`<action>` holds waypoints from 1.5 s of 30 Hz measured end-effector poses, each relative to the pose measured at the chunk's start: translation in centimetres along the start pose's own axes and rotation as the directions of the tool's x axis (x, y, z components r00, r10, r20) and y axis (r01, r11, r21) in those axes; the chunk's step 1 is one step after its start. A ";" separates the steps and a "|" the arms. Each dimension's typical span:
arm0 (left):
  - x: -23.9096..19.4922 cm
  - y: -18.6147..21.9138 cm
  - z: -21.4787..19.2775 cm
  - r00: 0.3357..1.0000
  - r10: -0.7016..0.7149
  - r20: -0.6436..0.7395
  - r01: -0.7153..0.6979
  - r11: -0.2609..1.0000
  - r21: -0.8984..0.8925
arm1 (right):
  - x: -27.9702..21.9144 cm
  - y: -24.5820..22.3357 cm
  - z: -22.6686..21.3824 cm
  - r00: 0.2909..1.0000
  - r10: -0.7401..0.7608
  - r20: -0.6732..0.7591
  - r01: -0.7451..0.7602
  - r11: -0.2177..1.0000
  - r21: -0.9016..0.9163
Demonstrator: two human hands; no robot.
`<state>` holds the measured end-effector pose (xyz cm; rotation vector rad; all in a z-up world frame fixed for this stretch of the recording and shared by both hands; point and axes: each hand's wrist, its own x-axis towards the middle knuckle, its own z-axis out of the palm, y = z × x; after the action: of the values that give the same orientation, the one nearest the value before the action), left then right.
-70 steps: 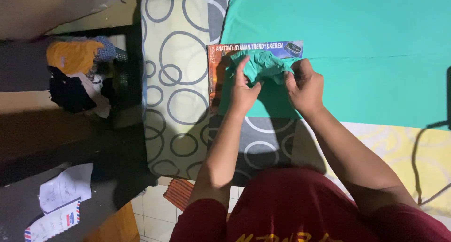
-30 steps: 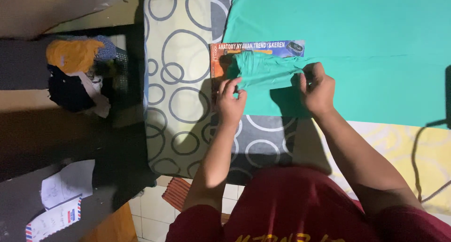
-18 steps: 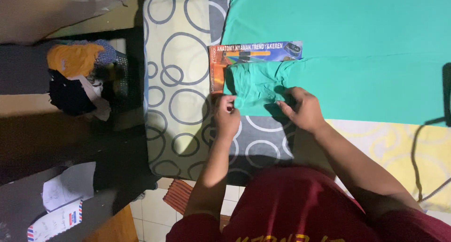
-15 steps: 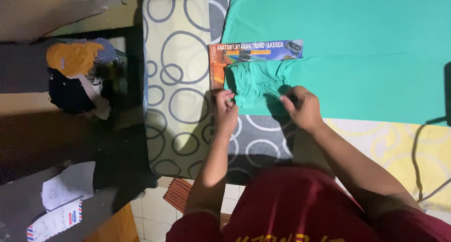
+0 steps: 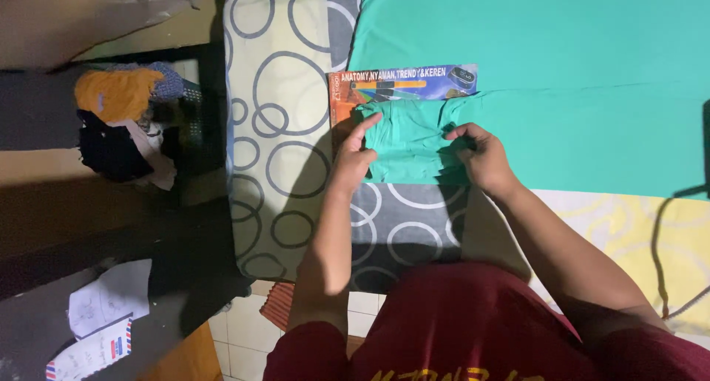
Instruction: Ironing and folding a green t-shirt using a folding guide
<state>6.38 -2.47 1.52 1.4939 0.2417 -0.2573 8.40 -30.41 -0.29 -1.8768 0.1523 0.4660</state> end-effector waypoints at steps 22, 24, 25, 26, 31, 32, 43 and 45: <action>4.4 -5.1 -1.0 0.956 0.102 -0.276 -0.125 0.990 -0.066 | 2.1 -1.7 0.5 0.990 -0.143 0.003 0.137 0.956 0.260; 4.7 -5.3 -0.8 0.955 0.113 -0.275 -0.135 0.989 -0.062 | 3.1 0.0 0.4 0.988 -0.142 -0.061 0.153 0.961 0.229; 4.7 -5.4 -0.7 0.953 0.125 -0.275 -0.146 0.988 -0.057 | 3.6 0.8 0.3 0.982 -0.145 -0.124 0.168 0.966 0.198; 4.8 -5.5 -0.8 0.954 0.124 -0.274 -0.144 0.988 -0.057 | 3.7 0.5 0.4 0.982 -0.143 -0.125 0.166 0.966 0.198; 5.7 -5.9 -1.2 0.913 0.226 -0.340 -0.195 0.973 0.123 | 3.7 -1.4 0.4 0.955 -0.181 -0.234 0.167 0.983 -0.078; 5.8 -6.4 -1.1 0.914 0.223 -0.339 -0.191 0.974 0.123 | 3.5 -2.2 0.2 0.956 -0.177 -0.234 0.164 0.984 -0.077; 4.4 -1.2 -0.7 0.945 0.271 -0.181 -0.144 0.846 0.513 | 0.1 0.0 -11.8 0.575 -0.764 -0.291 0.295 0.526 -0.798; 4.1 -2.1 -0.9 0.948 0.245 -0.202 -0.135 0.887 0.441 | 1.6 17.7 -21.7 0.627 -0.680 -0.380 -0.098 0.415 -0.905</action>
<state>9.62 -1.80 -1.78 1.9736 0.2491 0.0504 9.34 -56.62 -10.34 -2.9868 0.0335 -0.7278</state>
